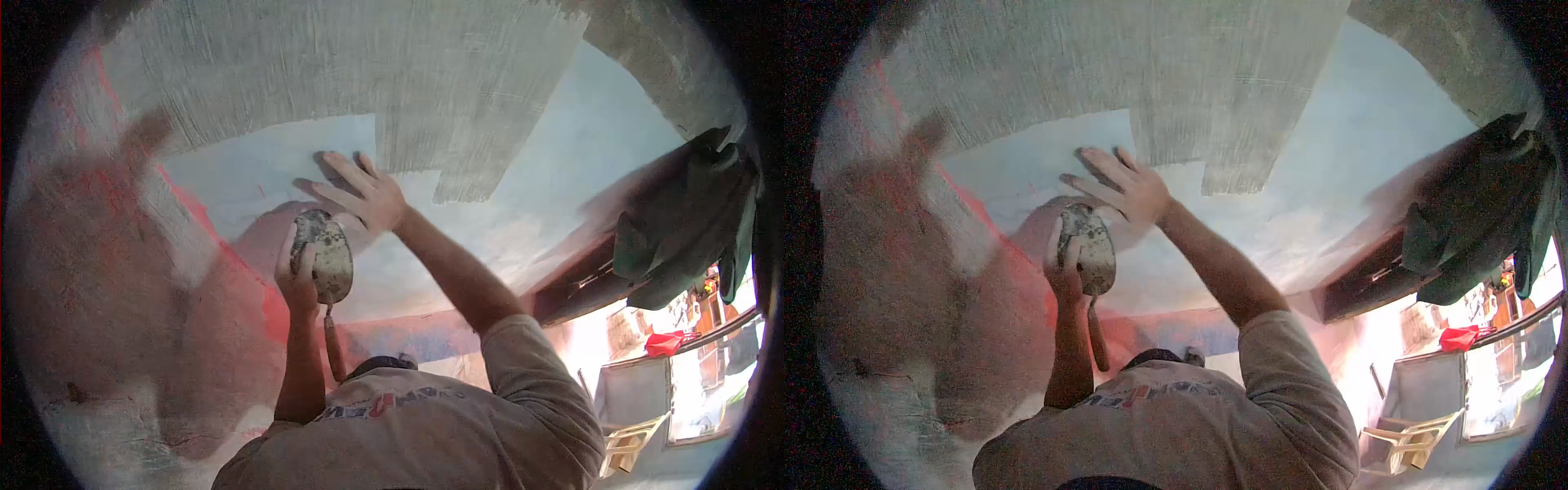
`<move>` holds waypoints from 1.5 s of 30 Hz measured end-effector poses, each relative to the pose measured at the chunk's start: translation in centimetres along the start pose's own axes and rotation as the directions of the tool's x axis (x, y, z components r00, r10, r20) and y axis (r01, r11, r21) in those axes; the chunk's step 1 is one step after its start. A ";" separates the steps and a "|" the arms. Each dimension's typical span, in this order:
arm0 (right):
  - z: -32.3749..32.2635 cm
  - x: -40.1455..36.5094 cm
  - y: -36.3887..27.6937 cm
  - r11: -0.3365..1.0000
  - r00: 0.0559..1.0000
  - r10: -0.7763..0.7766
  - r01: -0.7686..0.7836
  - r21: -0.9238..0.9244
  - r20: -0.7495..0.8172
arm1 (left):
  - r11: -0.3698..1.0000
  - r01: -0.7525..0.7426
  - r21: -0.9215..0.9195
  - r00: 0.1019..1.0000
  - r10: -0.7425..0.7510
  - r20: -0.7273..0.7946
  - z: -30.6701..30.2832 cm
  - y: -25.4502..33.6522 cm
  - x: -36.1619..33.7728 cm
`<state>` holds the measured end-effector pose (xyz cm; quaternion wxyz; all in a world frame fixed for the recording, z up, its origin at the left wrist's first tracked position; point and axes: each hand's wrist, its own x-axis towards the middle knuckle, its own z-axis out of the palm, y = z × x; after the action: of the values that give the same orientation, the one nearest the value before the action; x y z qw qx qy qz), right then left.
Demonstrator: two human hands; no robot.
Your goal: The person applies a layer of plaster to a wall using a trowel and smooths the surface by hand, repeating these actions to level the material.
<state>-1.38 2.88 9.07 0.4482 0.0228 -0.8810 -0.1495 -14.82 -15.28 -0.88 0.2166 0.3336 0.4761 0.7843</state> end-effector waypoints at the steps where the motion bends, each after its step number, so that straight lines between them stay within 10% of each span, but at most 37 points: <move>1: 0.8 -2.5 -1.2 0.984 0.989 0.145 -0.145 0.099 0.005 | 0.998 -0.036 0.051 0.998 0.034 0.044 0.3 0.1 -0.2; 5: 0.1 -7.5 -8.3 0.755 0.702 0.652 -0.566 0.330 -0.288 | 0.994 -0.104 0.040 0.976 0.095 0.196 2.9 -0.4 -0.9; 8: -1.6 -7.7 -12.8 0.061 0.275 0.950 -0.626 0.777 0.146 | 0.993 -0.018 0.115 0.969 -0.011 0.245 5.5 1.1 -0.6; 14: -4.3 -4.8 -13.2 -0.022 0.189 0.953 -0.738 0.675 0.238 | 0.980 -0.158 0.123 0.949 0.116 0.293 10.6 0.8 1.3; 16: -2.5 -6.0 -11.7 0.283 0.328 0.943 -0.720 0.634 -0.049 | 0.990 -0.109 0.092 0.952 0.077 0.298 11.1 0.7 1.3; 21: -1.1 -7.3 -10.8 0.305 0.305 0.946 -0.717 0.627 -0.111 | 0.902 0.340 -0.265 0.929 -0.279 0.241 11.0 -1.3 0.4; 45: 0.7 -7.5 -10.2 0.154 0.242 0.970 -0.646 0.748 0.009 | 0.947 0.156 -0.281 0.984 -0.124 0.129 11.2 -1.7 -0.6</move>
<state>1.59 -5.35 -0.13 0.6178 -0.2967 -0.5821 0.4376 -6.21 -8.16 1.07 0.3442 0.3061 0.3658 0.8087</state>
